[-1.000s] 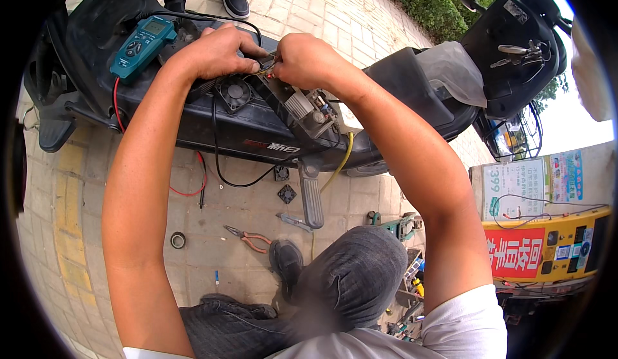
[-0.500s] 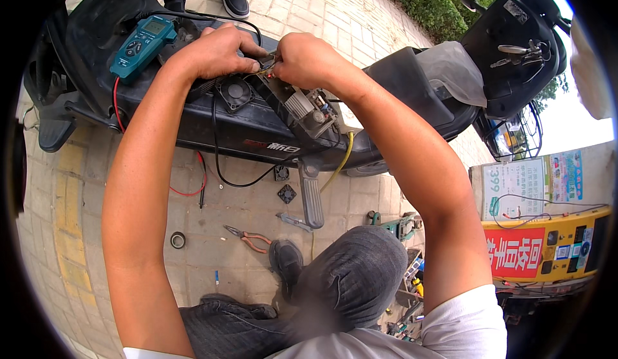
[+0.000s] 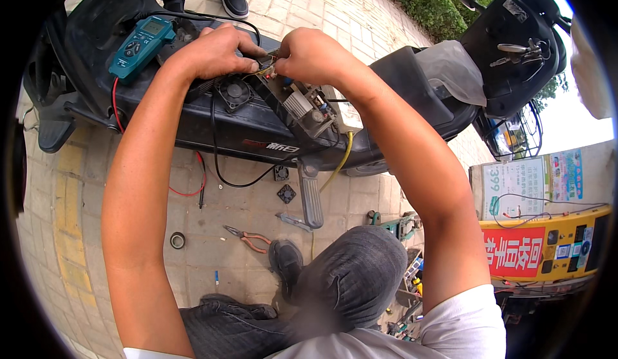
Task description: The person repairs an electric scooter's electrical system by connecting wires to a control box and a power supply. They use pliers to strip wire ends and a multimeter to test connections, working on the scooter's seat and floor area.
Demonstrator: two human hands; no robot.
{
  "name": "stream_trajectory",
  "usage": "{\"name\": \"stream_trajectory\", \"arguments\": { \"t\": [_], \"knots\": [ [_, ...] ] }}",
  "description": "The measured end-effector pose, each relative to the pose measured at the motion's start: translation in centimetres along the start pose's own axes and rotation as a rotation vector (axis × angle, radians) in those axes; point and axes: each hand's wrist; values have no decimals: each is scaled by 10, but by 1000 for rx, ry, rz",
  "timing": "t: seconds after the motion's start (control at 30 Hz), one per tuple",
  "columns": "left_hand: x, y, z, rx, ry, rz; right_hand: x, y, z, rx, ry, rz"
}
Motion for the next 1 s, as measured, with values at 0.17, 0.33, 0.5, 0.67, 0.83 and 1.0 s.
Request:
{"name": "stream_trajectory", "arguments": {
  "t": [0.17,0.33,0.5,0.67,0.83,1.0],
  "knots": [
    [1,1,1,0,0,-13,5,1,4,-39,-3,9],
    [2,0,2,6,-4,-15,7,4,0,-55,-6,12],
    [2,1,1,9,-10,-9,-2,1,0,-60,-25,-10],
    [1,0,1,-4,2,0,-10,-2,2,-21,-4,4],
    [1,1,1,-1,5,-3,-16,-3,-1,-39,65,-4],
    [1,1,1,3,1,-5,-19,-1,-1,-45,68,28]
  ]
}}
Point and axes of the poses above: each hand's wrist, its own y-axis away from the middle knuckle, its own x-axis out of the back of the hand, z = x × y, and after that the axes turned 1 degree about -z, right-handed
